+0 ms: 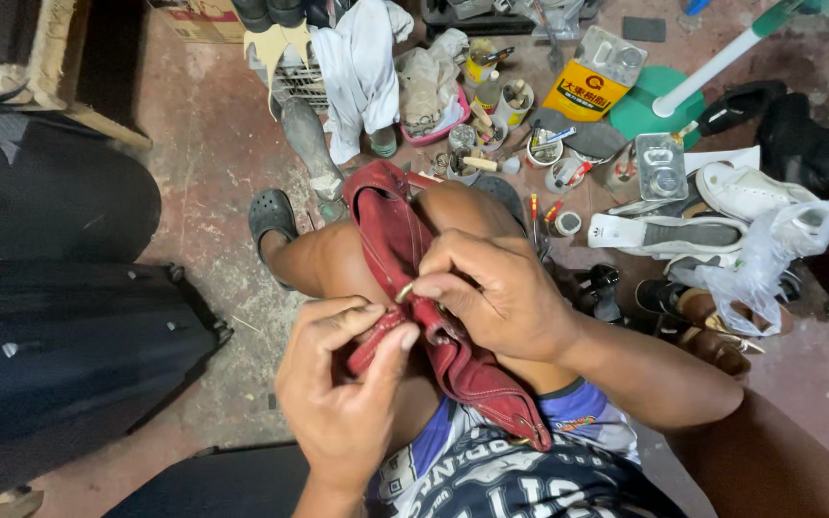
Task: The person hammers a metal ring onto a red leather handbag, then attaches the bag's strap to the ring. The person uses a hammer and a metal ring to secure the strap to the bag.
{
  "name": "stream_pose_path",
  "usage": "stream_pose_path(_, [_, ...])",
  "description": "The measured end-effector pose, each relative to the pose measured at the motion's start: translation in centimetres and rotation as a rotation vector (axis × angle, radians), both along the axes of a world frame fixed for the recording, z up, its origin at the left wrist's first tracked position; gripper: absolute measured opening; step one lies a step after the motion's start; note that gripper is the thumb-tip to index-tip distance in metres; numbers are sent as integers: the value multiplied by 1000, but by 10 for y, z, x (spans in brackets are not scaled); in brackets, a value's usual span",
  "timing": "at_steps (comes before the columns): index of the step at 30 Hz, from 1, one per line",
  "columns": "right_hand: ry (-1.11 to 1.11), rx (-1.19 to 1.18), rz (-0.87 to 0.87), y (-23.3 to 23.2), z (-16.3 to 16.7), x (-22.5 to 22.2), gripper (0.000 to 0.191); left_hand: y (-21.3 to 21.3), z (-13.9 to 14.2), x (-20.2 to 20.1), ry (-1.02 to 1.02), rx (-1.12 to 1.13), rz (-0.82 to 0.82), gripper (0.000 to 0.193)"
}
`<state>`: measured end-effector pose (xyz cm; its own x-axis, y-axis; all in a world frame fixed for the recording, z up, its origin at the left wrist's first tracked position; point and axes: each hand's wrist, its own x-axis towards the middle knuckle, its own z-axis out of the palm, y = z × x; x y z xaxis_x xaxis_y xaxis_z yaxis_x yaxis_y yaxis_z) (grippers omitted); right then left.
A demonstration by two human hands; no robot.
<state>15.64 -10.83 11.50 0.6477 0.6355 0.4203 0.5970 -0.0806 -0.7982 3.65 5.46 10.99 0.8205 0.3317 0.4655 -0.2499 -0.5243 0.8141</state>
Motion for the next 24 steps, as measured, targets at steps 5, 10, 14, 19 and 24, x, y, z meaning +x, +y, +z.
stream_pose_path(5, [994, -206, 214, -9, -15, 15, 34, 16, -32, 9, 388, -1128, -362, 24])
stream_pose_path(10, [1143, -63, 281, 0, -18, 22, 30, 15, -15, 9, 258, -687, -290, 25])
stream_pose_path(14, [198, -75, 285, -9, -4, 23, 18, 11, 17, 4, 290, -246, -191, 31])
stream_pose_path(19, [-4, -119, 446, -14, 22, 42, 15, 3, 47, 12, 337, 35, -111, 28])
stream_pose_path(24, [-172, -201, 420, -6, 37, 38, 27, -4, 60, -1, 295, 324, 39, 28])
